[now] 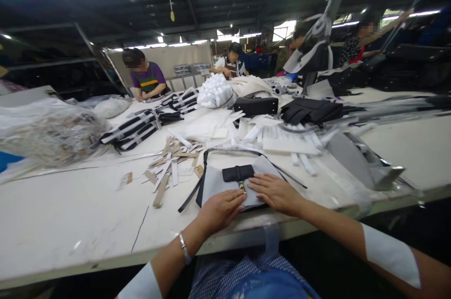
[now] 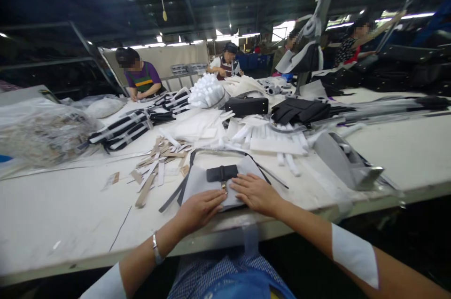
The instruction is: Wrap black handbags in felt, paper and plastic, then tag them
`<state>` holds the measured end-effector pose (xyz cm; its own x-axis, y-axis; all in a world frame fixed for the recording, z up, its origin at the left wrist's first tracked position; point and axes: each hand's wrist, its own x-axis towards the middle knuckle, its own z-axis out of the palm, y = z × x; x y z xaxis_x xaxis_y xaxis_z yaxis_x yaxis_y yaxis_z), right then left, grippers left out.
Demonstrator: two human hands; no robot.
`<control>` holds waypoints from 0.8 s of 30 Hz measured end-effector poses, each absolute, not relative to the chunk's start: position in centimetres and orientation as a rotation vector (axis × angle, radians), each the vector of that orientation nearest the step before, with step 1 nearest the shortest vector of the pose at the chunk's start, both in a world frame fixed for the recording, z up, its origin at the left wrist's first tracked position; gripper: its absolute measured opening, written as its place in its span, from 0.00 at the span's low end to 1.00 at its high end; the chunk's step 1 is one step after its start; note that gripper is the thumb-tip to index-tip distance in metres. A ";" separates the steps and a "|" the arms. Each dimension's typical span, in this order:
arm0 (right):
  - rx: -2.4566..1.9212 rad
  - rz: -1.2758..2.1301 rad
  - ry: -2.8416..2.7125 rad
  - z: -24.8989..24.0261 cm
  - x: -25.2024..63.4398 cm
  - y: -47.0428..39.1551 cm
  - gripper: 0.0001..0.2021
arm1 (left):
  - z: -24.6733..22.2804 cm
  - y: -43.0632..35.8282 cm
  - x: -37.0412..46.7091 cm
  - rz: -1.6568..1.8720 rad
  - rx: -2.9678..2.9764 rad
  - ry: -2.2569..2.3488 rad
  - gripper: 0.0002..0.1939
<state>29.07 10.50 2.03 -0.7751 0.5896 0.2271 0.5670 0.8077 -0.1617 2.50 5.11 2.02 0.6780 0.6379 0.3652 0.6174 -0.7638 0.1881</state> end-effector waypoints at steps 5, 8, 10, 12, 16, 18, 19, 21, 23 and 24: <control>-0.814 -0.041 -2.727 1.0 29.1 10.8 0.20 | 2.0 4.4 3.7 0.632 2.809 1.232 0.17; -0.782 -0.066 -2.698 0.8 29.3 10.8 0.24 | 1.4 3.8 3.9 0.614 2.829 1.266 0.22; -0.772 -0.063 -2.682 0.5 29.5 10.5 0.28 | 0.7 3.5 3.9 0.569 2.885 1.299 0.26; -0.781 -0.026 -2.684 0.3 29.5 10.3 0.34 | 0.0 3.2 4.0 0.523 2.941 1.362 0.28; -0.806 0.120 -2.762 0.8 29.4 10.5 0.37 | -0.7 3.1 4.8 0.546 2.972 1.456 0.26; -0.806 0.169 -2.786 1.1 29.4 10.7 0.37 | -0.7 3.2 5.5 0.555 2.964 1.513 0.22; -0.806 0.181 -2.786 1.2 29.3 10.8 0.37 | -0.7 3.3 5.8 0.543 2.963 1.543 0.20; -0.807 0.192 -2.777 1.1 29.3 10.8 0.37 | -1.0 3.5 6.4 0.536 2.987 1.581 0.19; -0.820 0.193 -2.763 0.8 29.3 10.7 0.36 | -1.5 3.5 6.7 0.562 3.058 1.583 0.20; -0.827 0.195 -2.757 0.7 29.4 10.6 0.36 | -1.8 3.5 6.7 0.594 3.098 1.583 0.21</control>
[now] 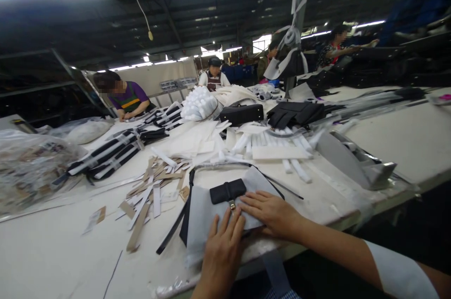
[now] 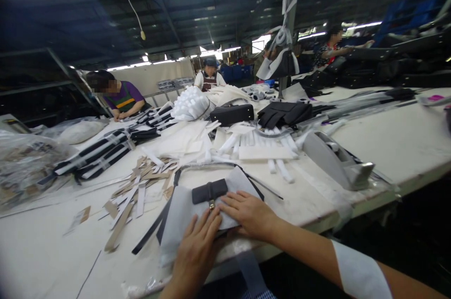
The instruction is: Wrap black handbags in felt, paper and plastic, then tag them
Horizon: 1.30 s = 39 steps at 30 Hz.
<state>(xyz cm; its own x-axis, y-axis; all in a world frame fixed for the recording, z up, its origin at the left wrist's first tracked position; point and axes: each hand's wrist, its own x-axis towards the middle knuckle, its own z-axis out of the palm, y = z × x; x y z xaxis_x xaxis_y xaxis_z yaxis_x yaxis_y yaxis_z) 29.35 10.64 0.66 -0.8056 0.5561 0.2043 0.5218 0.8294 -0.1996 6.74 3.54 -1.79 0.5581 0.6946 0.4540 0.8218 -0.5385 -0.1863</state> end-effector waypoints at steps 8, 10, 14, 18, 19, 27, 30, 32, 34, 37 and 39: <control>-0.759 0.182 -2.707 2.1 30.3 9.8 0.30 | -3.3 3.6 6.9 -0.578 -2.285 -1.215 0.26; -0.731 0.109 -2.660 1.9 31.0 9.1 0.27 | -3.3 3.5 6.9 -0.592 -2.285 -1.221 0.26; -0.786 -0.055 -2.597 0.5 32.4 7.3 0.26 | -3.1 3.5 6.8 -0.603 -2.300 -1.224 0.29; -0.793 0.062 -2.567 1.1 33.3 7.2 0.23 | -3.2 3.5 6.8 -0.628 -2.301 -1.237 0.30; -0.827 0.100 -2.509 1.6 33.6 8.0 0.21 | -3.3 3.5 6.8 -0.633 -2.300 -1.236 0.31; -1.676 -0.119 -2.259 3.4 39.6 21.7 0.29 | -3.8 3.8 6.7 -0.667 -2.274 -1.217 0.36; -1.715 -0.123 -2.306 2.9 40.8 24.4 0.27 | -3.9 3.8 6.7 -0.666 -2.262 -1.217 0.35; -1.704 -0.154 -2.309 3.3 40.9 24.7 0.25 | -3.8 3.8 6.7 -0.663 -2.253 -1.225 0.34; -1.688 -0.213 -2.273 4.6 40.2 23.9 0.26 | -3.7 3.7 6.8 -0.659 -2.254 -1.226 0.33; -1.555 -0.309 -2.250 7.4 37.0 20.8 0.29 | -3.4 3.6 6.8 -0.642 -2.280 -1.238 0.32; -1.321 -0.345 -2.335 8.9 33.7 17.8 0.30 | -3.3 3.6 6.8 -0.633 -2.295 -1.246 0.30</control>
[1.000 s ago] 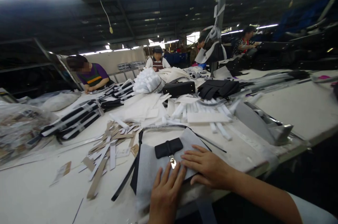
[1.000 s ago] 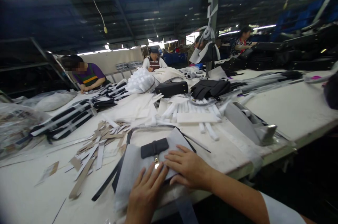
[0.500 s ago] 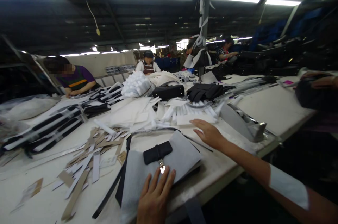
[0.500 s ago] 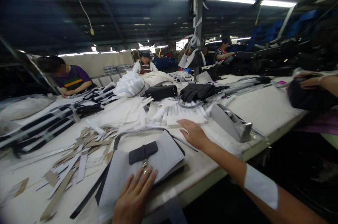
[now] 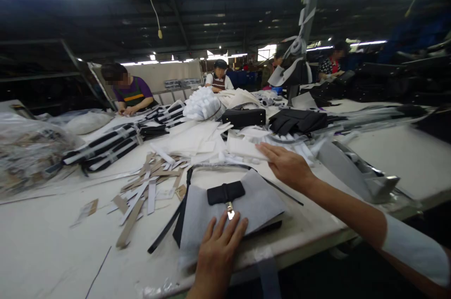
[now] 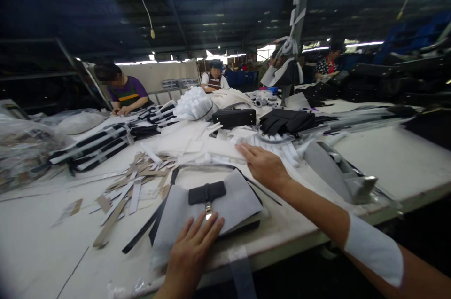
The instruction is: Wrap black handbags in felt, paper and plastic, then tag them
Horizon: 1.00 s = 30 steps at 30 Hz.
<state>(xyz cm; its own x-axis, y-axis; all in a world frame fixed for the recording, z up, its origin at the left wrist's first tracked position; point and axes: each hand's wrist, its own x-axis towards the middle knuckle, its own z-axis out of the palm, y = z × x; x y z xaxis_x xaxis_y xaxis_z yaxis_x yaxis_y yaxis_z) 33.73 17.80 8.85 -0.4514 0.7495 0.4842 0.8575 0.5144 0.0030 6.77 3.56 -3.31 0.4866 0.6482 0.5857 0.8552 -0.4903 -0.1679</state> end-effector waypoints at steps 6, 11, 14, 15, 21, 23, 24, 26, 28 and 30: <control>-0.965 -0.076 -2.718 6.1 26.0 10.3 0.30 | -3.6 3.3 6.9 -0.634 -2.343 -1.319 0.26; -1.042 0.115 -2.803 3.4 25.9 9.8 0.33 | -3.6 2.9 7.1 -0.649 -2.360 -1.374 0.25; -1.048 0.155 -2.834 3.9 26.2 10.3 0.31 | -3.6 3.0 7.0 -0.654 -2.360 -1.371 0.25; -1.050 0.172 -2.844 4.1 26.2 10.4 0.30 | -3.7 3.1 7.0 -0.654 -2.358 -1.367 0.24; -1.063 0.222 -2.780 3.8 26.3 10.4 0.28 | -4.0 3.3 6.9 -0.699 -2.342 -1.311 0.22; -1.046 0.183 -2.738 3.6 26.2 10.2 0.27 | -4.1 3.3 7.0 -0.713 -2.332 -1.318 0.22; -1.032 0.171 -2.723 3.5 26.2 10.1 0.27 | -4.1 3.3 7.0 -0.709 -2.325 -1.335 0.22; -1.014 0.175 -2.697 3.3 26.1 9.9 0.26 | -4.1 3.3 7.0 -0.691 -2.315 -1.360 0.22; -1.013 0.217 -2.667 3.2 26.0 9.8 0.27 | -4.1 3.3 7.0 -0.685 -2.321 -1.348 0.22; -1.020 0.271 -2.643 3.3 25.9 9.7 0.26 | -4.0 3.3 7.0 -0.704 -2.331 -1.325 0.21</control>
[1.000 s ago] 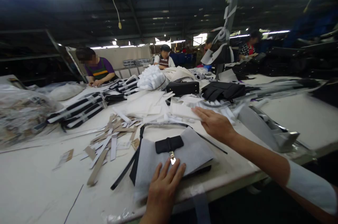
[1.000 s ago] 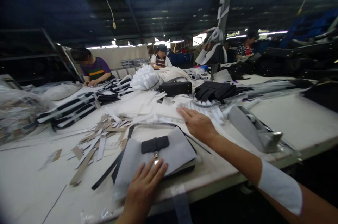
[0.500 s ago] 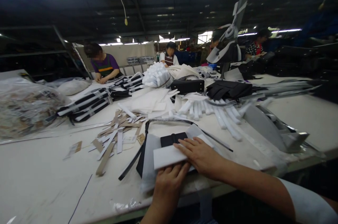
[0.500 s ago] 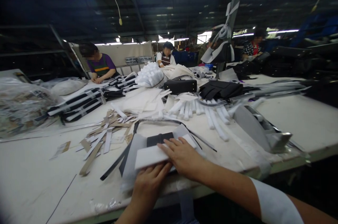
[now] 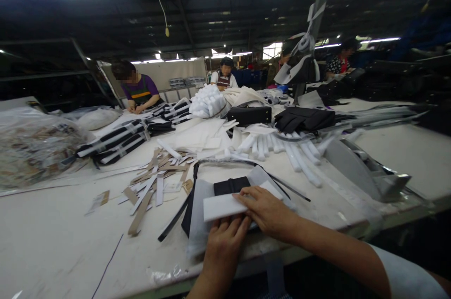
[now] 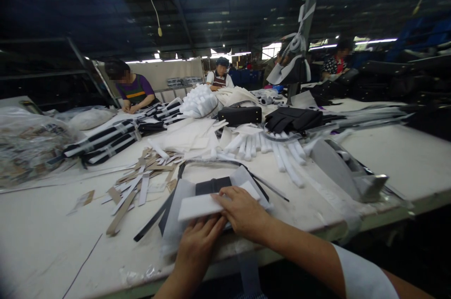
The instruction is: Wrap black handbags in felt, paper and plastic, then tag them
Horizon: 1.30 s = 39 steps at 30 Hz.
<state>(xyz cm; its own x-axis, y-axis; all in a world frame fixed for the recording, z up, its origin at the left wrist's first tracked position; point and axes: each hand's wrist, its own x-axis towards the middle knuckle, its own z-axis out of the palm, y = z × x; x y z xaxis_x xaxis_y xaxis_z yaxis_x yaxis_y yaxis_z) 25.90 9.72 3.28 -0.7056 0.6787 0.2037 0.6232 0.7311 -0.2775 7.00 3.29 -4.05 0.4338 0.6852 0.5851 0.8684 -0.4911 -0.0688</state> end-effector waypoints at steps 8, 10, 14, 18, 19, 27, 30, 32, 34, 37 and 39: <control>-1.015 0.371 -2.740 4.1 25.8 9.3 0.23 | -4.4 3.5 6.7 -0.737 -2.319 -1.283 0.15; -1.033 0.352 -2.726 3.9 25.7 9.1 0.23 | -4.4 3.6 6.6 -0.766 -2.307 -1.250 0.15; -1.042 0.314 -2.687 3.3 25.6 8.7 0.23 | -3.8 3.1 6.1 -0.862 -2.315 -1.147 0.18; -1.030 0.257 -2.673 3.0 25.7 8.6 0.23 | -1.1 1.6 5.3 -0.993 -2.336 -0.965 0.15; -1.024 0.236 -2.668 2.9 25.7 8.6 0.23 | -0.1 1.4 5.2 -1.016 -2.345 -0.949 0.14; -0.973 0.268 -2.590 1.3 25.5 9.3 0.19 | 3.9 4.9 7.9 -0.829 -2.653 -1.398 0.30; -0.896 0.352 -2.536 1.7 25.8 9.6 0.15 | 1.6 5.7 8.3 -0.718 -2.703 -1.482 0.35; -0.832 0.428 -2.432 2.4 26.6 9.3 0.12 | 0.3 5.6 8.1 -0.693 -2.703 -1.443 0.38; -0.802 0.435 -2.274 2.9 28.2 8.1 0.13 | -0.3 5.3 8.0 -0.671 -2.708 -1.386 0.41; -0.874 0.310 -2.041 2.6 31.2 5.4 0.13 | -0.3 5.1 8.0 -0.593 -2.697 -1.360 0.39; -0.978 0.297 -1.952 1.6 32.9 3.5 0.13 | -0.2 5.2 8.2 -0.550 -2.677 -1.371 0.37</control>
<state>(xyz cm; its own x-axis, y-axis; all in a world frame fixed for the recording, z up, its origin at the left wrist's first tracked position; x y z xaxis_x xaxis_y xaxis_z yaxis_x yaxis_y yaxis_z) 32.88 3.47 1.56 -0.2777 0.7345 0.6192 0.5171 0.6575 -0.5480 8.18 5.22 -0.20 0.5340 0.7686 0.3522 0.7989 -0.5951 0.0874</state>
